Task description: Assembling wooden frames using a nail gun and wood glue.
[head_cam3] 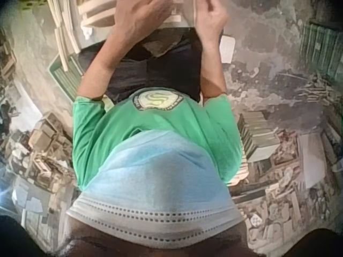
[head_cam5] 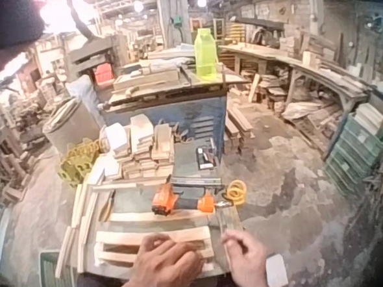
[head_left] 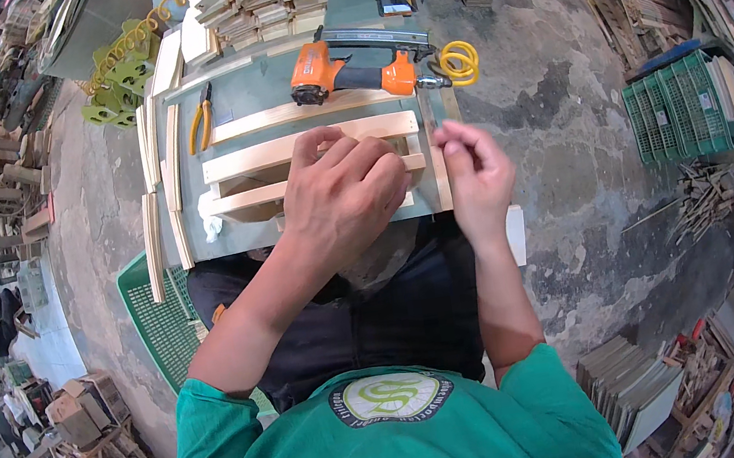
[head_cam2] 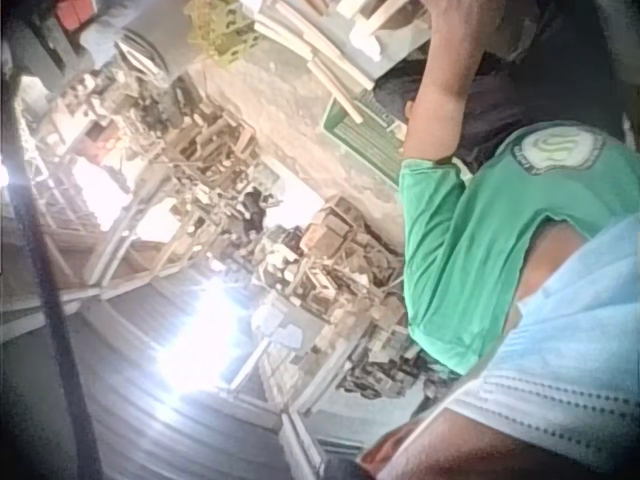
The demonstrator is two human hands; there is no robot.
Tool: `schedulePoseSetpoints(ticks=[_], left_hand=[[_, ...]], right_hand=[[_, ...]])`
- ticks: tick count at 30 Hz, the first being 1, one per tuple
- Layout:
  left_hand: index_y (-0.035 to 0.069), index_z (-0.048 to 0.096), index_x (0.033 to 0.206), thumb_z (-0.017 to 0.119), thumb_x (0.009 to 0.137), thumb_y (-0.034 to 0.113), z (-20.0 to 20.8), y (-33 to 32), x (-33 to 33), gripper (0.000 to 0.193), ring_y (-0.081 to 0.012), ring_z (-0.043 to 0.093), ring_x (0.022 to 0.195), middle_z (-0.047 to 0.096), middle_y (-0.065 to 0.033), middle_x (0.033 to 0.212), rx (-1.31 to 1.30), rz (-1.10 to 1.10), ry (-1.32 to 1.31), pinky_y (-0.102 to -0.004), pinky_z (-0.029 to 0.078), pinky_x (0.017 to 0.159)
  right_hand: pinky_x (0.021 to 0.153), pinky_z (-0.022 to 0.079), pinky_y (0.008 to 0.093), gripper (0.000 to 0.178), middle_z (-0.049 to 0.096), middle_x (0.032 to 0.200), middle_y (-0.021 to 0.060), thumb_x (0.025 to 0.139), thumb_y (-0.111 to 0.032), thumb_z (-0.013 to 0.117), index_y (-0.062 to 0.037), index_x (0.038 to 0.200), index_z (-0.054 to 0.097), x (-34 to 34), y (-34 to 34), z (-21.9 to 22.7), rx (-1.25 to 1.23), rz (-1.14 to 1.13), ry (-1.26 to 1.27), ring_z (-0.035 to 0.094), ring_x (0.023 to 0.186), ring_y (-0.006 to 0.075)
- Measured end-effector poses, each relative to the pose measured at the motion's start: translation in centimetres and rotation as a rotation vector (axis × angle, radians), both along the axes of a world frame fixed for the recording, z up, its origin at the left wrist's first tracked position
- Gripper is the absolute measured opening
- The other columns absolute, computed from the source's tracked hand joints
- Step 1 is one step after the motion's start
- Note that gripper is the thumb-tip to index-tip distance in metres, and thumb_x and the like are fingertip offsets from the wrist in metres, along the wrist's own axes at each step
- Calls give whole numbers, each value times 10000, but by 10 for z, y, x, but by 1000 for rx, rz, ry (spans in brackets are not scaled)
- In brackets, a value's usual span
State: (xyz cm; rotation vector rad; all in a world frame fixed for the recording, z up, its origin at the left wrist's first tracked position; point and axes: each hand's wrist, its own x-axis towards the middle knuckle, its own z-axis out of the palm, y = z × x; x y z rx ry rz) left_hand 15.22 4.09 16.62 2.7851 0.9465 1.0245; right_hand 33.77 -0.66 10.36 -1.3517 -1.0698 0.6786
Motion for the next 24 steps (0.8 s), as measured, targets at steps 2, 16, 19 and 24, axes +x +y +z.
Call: schedulePoseSetpoints(ticks=[2, 16, 19, 24], left_hand=[[132, 601, 822, 755, 809, 177, 0, 0, 0, 161, -175, 656, 797, 642, 14, 854, 3, -2, -16, -402, 456, 939], [131, 540, 777, 700, 803, 173, -3, 2, -1, 167, -175, 628, 785, 585, -1, 801, 4, -11, -36, -413, 458, 927], [132, 561, 796, 700, 798, 165, -2, 2, -1, 143, -175, 628, 784, 588, 0, 812, -17, -40, -13, -413, 457, 934], [133, 624, 843, 746, 808, 155, 4, 0, 2, 129, -161, 640, 794, 642, 19, 875, -43, -28, 11, -402, 451, 949]], right_hand=[[804, 550, 291, 214, 733, 984, 125, 947, -22, 617, 7, 1135, 717, 11, 30, -6, 19, -45, 26, 703, 867, 188], [1021, 481, 518, 705, 580, 1343, 199, 888, -187, 665, -79, 1530, 397, -13, 185, -26, -304, 639, -1237, 609, 1189, 411], [979, 518, 477, 521, 642, 1256, 194, 925, -163, 642, -70, 1428, 546, -9, 174, -17, -165, 565, -1121, 658, 1124, 373], [767, 552, 293, 272, 727, 940, 59, 1019, -180, 618, 11, 1202, 679, 2, 82, 8, 120, 220, 367, 670, 850, 115]])
